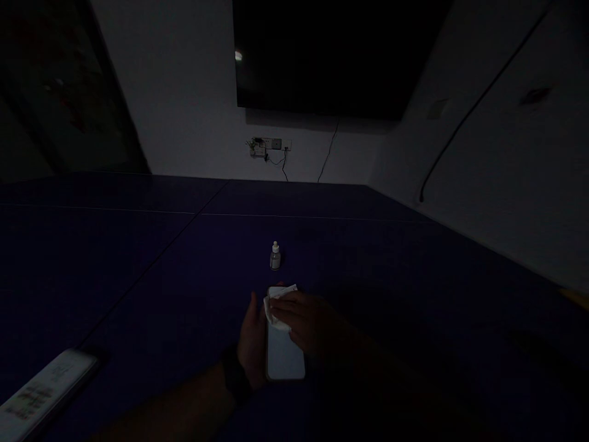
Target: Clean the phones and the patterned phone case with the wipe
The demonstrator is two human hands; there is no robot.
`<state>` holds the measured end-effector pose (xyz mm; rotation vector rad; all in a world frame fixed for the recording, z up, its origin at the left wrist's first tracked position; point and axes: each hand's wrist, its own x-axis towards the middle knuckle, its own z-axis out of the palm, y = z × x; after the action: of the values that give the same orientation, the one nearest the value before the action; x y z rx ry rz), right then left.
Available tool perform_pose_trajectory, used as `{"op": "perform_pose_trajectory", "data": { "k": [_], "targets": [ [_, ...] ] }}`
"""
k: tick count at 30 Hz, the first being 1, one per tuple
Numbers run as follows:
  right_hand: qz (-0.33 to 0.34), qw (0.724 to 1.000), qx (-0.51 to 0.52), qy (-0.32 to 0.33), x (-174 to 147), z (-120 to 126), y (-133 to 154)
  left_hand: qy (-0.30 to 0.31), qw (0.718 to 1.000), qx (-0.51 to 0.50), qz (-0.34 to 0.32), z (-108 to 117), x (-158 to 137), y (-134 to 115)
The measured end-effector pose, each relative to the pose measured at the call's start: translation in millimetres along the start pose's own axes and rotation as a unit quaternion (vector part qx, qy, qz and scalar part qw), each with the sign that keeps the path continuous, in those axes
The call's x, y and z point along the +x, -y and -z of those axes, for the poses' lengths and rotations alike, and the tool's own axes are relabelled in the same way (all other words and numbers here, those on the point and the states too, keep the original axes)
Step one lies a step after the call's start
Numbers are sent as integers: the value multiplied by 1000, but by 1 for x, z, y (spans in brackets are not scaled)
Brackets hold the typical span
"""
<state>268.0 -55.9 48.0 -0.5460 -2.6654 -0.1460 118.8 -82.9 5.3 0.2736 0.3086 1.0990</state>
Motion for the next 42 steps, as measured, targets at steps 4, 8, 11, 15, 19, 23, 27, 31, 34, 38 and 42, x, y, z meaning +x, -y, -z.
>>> {"op": "perform_pose_trajectory", "data": {
  "k": [4, 8, 11, 15, 19, 23, 27, 31, 34, 38, 42],
  "targets": [
    [-52, 998, -15, 12, 1, 5, -3, 3, 1000, 9, 11, 0, -5, 0],
    [-44, 999, -19, -21, 4, 3, 3, 2, 1000, 21, 7, 5, -5, -2],
    [-8, 1000, 2, 17, 3, 8, 1, 0, 999, 31, 10, 7, -4, -3],
    [-9, 999, -12, 48, -1, 8, -7, 2, 999, 42, 26, 6, -7, -2],
    [-38, 996, -59, -46, 1, -6, -3, 7, 998, 49, 36, 3, -10, -1],
    [-23, 996, -51, -66, 3, -9, 2, 11, 998, 50, 24, 3, -7, 0],
    [-54, 997, -45, -31, 0, -4, -1, 10, 999, 51, 15, 2, -5, 0],
    [-24, 999, -25, 22, 1, -5, 0, 6, 998, 55, 7, 0, -6, 0],
    [-39, 998, -39, -6, 2, -7, -1, 5, 998, 59, 3, -4, -9, -1],
    [-70, 997, -41, 5, -1, -6, -3, 2, 998, 67, 1, -11, -13, 1],
    [-45, 999, -1, 23, -2, -4, -2, -10, 996, 86, -2, -14, -12, 3]
  ]
}}
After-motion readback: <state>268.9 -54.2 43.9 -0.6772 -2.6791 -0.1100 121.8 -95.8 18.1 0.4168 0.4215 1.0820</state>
